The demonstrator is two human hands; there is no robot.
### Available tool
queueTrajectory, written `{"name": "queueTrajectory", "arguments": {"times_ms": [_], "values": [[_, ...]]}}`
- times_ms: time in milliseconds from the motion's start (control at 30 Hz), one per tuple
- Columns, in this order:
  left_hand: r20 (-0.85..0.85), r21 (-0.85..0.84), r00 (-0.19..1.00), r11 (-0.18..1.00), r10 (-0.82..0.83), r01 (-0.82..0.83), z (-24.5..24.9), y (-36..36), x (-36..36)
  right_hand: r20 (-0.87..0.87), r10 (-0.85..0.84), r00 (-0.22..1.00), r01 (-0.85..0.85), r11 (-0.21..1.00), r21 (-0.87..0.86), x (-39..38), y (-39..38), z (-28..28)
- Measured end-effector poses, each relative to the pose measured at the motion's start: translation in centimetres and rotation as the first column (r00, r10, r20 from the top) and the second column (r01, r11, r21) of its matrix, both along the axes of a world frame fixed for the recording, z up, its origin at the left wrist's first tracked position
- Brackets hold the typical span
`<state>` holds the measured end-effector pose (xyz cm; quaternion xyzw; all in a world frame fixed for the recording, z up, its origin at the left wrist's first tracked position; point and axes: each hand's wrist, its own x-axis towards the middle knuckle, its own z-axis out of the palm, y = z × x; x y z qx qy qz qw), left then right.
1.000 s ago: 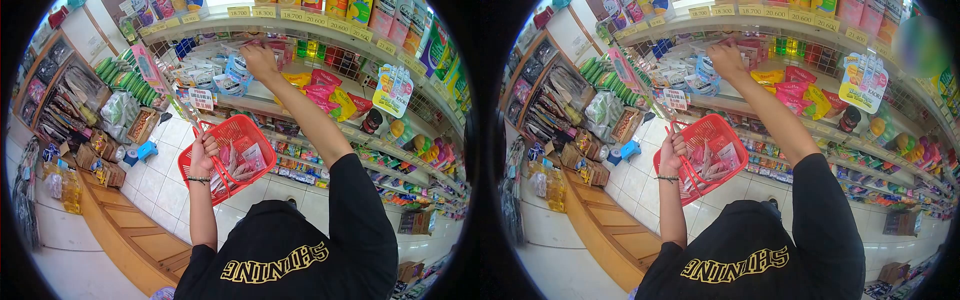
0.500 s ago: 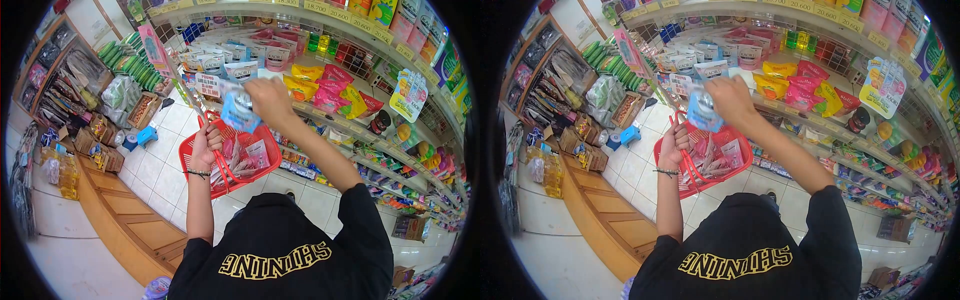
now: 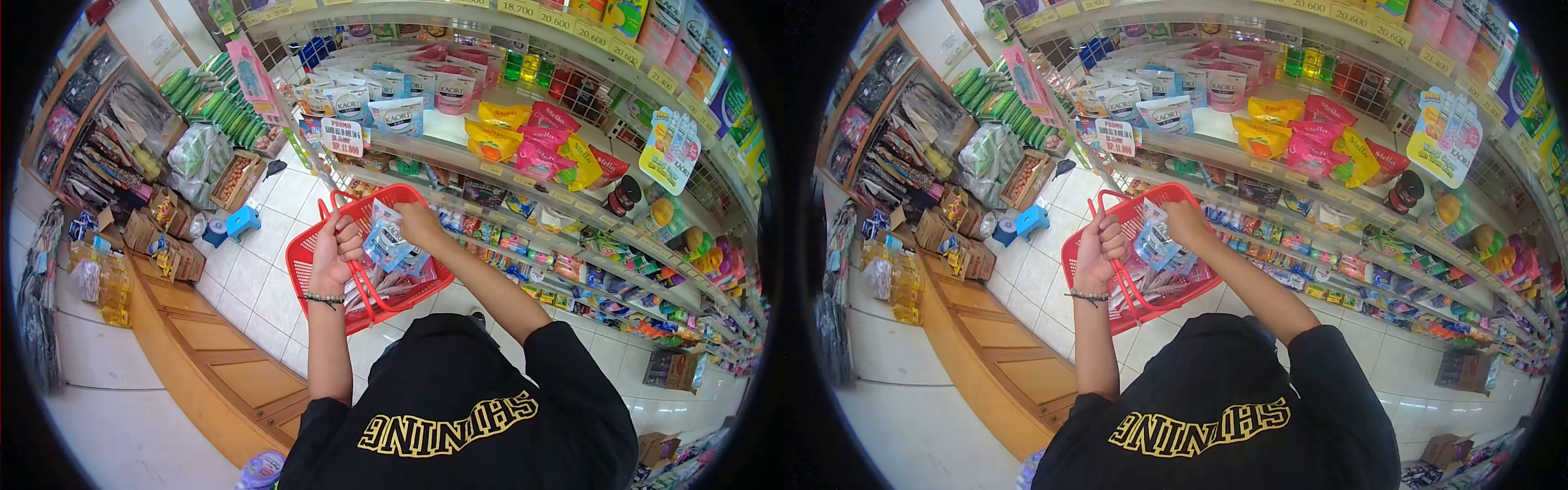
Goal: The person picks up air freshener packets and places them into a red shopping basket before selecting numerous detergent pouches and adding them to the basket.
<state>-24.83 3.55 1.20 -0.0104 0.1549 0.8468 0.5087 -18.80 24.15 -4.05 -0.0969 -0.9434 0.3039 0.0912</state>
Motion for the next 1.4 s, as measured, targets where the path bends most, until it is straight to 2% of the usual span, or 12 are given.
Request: {"name": "queueTrajectory", "arguments": {"times_ms": [133,267,333,467,567,767,833,967,1100,1200,1333,1400], "values": [[0.019,0.029,1.0,1.0,0.004,-0.004,-0.1,-0.9,0.6,0.106,0.046,0.993,-0.053,0.996,0.071,-1.0,0.3,-1.7],[0.005,-0.013,0.999,0.999,0.043,-0.043,-0.4,-1.6,1.1,-0.193,-0.02,0.981,0.024,1.0,0.015,-0.8,0.3,3.5],[0.036,-0.034,0.998,0.998,0.053,-0.051,-0.6,-1.8,1.4,-0.601,-0.052,0.798,0.185,0.969,0.162,-3.1,2.1,6.4],[0.015,-0.046,0.998,0.997,0.059,-0.058,-1.2,-2.1,2.0,-0.788,-0.142,0.599,0.455,0.87,0.19,-8.7,7.0,11.1],[-0.003,-0.095,0.998,0.993,0.067,-0.067,-1.4,-2.3,2.3,-0.549,-0.054,0.834,0.286,0.893,0.347,-11.0,10.4,11.2],[0.048,-0.06,0.997,0.996,0.061,-0.058,-2.1,-3.1,2.2,-0.787,0.064,0.613,0.132,0.974,0.182,-6.6,8.0,13.4],[0.035,-0.074,0.997,0.995,0.068,-0.066,-2.2,-3.2,2.2,-0.707,0.061,0.704,0.079,0.983,0.163,-2.7,5.9,14.0],[0.015,-0.071,0.998,0.995,0.068,-0.067,-2.5,-3.2,2.1,-0.257,0.107,0.96,-0.073,0.988,0.135,2.8,1.7,12.0],[0.005,-0.07,0.998,0.996,0.061,-0.061,-2.0,-3.1,2.6,0.02,0.406,0.913,-0.403,0.911,-0.091,3.0,0.3,3.3],[-0.005,-0.063,0.998,0.996,0.062,-0.062,-1.6,-3.3,3.0,0.134,0.396,0.908,-0.358,0.902,-0.242,2.4,-0.7,-1.8],[0.013,-0.063,0.997,0.995,0.073,-0.072,-2.2,-4.2,3.1,-0.274,0.329,0.904,-0.356,0.933,-0.055,2.5,-0.7,-3.6],[0.025,-0.057,0.996,0.995,0.084,-0.083,-2.7,-4.6,3.3,-0.215,0.285,0.934,-0.32,0.934,-0.156,2.2,0.3,0.4]]}}
